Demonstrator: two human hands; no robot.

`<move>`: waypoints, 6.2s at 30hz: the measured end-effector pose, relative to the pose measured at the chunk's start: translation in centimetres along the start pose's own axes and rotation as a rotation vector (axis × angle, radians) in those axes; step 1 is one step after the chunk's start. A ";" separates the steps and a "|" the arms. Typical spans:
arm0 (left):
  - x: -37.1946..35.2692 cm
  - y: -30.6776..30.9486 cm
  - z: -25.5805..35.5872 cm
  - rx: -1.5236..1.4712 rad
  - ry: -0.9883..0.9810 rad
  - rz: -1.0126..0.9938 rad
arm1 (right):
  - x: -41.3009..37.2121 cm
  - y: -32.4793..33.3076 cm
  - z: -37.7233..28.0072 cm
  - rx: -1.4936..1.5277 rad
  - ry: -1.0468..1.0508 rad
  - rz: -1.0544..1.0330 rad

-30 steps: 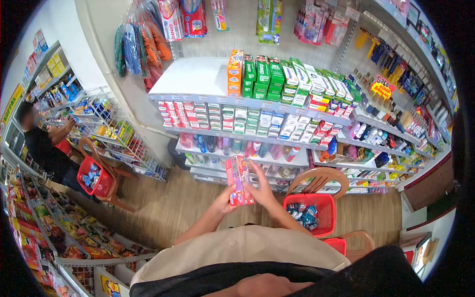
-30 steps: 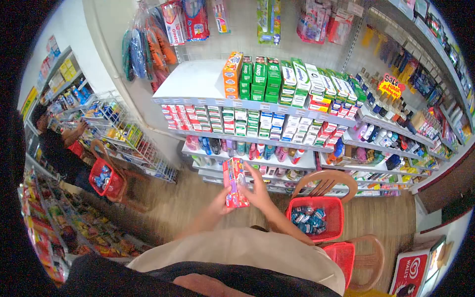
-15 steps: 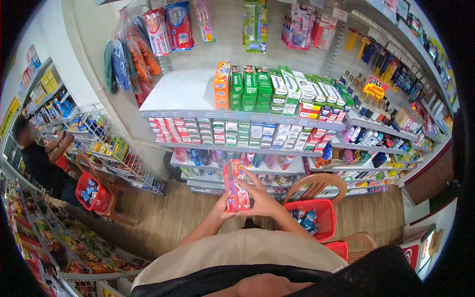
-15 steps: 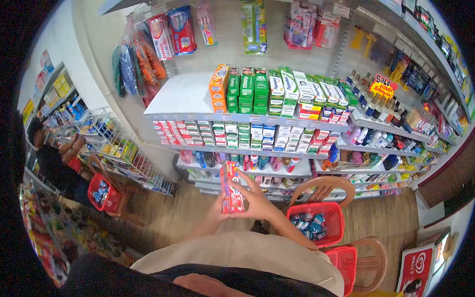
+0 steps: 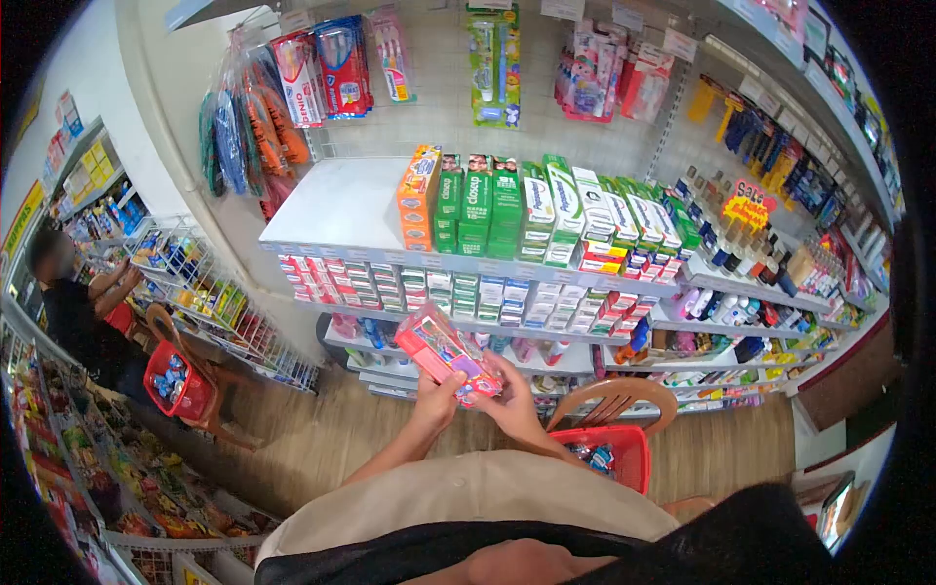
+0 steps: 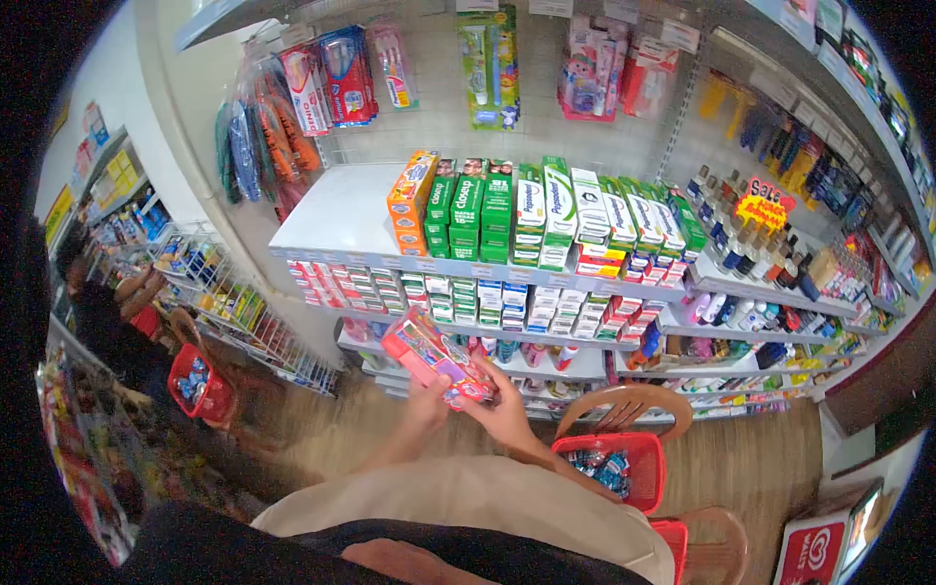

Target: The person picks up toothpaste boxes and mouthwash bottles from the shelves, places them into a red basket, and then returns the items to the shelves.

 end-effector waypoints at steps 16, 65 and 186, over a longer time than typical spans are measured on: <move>2.5 -5.8 2.6 0.572 -0.405 0.028 | 3.9 4.4 0.5 0.182 -0.361 -0.199; 7.0 3.6 16.5 0.445 -0.281 0.135 | 5.2 -7.2 2.6 -0.660 0.341 -0.148; 9.3 3.2 19.5 0.510 -0.530 0.229 | 17.8 -16.9 -1.1 -0.743 0.721 -0.143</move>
Point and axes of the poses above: each hand's wrist, its own x-axis towards the middle knuckle, its own y-axis out of the back of the hand, z = x × y, the point moved 1 cm from there along x, towards the middle knuckle, and after that the axes turned 8 degrees about x, right-handed, at the moved point
